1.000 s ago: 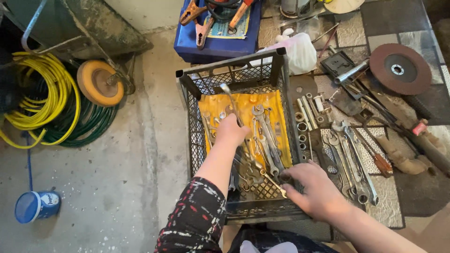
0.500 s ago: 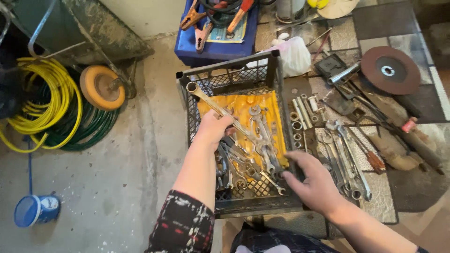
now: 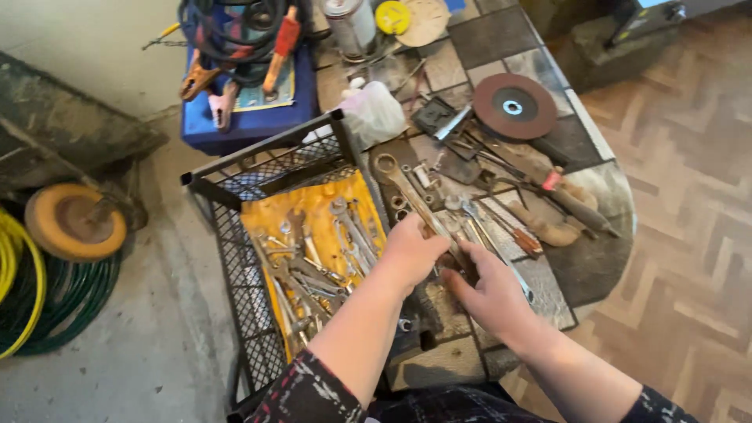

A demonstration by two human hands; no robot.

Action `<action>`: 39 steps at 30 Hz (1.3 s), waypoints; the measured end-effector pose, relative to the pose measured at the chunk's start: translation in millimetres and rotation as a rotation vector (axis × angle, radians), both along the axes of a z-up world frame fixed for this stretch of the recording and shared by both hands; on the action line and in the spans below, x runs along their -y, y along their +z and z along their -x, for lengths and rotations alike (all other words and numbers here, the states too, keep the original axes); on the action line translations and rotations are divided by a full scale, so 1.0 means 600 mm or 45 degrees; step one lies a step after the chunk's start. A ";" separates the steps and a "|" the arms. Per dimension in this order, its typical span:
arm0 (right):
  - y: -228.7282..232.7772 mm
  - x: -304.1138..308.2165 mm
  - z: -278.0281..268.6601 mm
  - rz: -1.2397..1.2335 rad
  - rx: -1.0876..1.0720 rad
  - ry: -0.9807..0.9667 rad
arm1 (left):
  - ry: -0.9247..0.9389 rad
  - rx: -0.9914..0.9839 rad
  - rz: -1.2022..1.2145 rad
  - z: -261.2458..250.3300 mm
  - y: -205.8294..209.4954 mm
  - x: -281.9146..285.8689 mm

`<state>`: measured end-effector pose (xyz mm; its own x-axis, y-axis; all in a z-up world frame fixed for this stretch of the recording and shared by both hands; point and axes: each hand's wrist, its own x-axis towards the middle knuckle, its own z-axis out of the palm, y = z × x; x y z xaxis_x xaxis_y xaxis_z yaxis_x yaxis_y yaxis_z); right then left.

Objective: The person sorts a collection of metal tools from a black wire basket onto a table, arranging them by type. They briefly walk to a nearby shelf to place a small tool into a white bin before returning to continue sorting the remaining items.

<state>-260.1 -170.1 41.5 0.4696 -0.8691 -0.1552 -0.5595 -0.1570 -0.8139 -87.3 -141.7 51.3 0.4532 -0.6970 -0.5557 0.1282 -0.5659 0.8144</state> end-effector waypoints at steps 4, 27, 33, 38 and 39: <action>-0.068 0.032 0.071 0.065 -0.153 -0.045 | -0.325 0.169 -0.163 0.024 0.015 0.014; -0.373 0.151 0.211 0.423 -0.484 -0.017 | 0.100 0.136 0.115 -0.073 0.080 -0.121; -0.318 0.142 0.194 0.614 -0.526 0.176 | 0.262 0.105 -0.349 -0.133 0.138 -0.158; -0.324 0.129 0.198 0.851 -0.662 0.181 | 0.281 0.273 -0.299 -0.189 0.075 -0.197; -0.326 0.128 0.200 0.850 -0.653 0.193 | 0.294 0.277 -0.305 -0.199 0.063 -0.199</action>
